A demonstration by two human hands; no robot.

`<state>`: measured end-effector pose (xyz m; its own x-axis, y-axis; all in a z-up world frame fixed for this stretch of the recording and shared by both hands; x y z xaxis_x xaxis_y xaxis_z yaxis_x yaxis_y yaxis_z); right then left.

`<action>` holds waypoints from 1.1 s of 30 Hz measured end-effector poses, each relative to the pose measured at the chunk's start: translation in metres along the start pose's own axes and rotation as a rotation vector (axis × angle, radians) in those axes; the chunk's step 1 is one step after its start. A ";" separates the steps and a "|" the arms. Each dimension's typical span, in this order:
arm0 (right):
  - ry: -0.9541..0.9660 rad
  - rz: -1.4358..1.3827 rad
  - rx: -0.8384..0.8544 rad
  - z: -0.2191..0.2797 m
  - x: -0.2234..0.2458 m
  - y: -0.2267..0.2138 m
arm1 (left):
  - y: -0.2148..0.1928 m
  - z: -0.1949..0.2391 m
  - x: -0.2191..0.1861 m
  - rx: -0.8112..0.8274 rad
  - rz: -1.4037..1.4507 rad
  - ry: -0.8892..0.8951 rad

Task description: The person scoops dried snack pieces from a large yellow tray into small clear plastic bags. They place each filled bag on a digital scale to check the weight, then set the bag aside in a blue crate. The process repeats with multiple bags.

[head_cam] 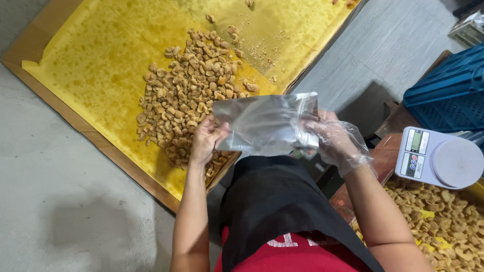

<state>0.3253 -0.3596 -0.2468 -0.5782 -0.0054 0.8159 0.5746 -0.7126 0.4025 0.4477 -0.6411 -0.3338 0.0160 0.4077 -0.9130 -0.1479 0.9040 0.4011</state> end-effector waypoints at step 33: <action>-0.046 0.052 -0.145 0.018 -0.015 -0.008 | 0.007 -0.012 0.028 -0.080 0.319 -0.057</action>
<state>0.3399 -0.3412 -0.2545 -0.5211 -0.0154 0.8533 0.5113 -0.8062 0.2977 0.4358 -0.6253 -0.3575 0.0117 0.6771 -0.7358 -0.2318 0.7177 0.6567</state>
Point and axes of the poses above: each hand's wrist, its own z-axis away from the middle knuckle, its own y-axis out of the palm, x = y × z, the point moved 10 cm from there along -z, towards the middle knuckle, and after that the axes turned 9 degrees about x, right-handed, at the moved point
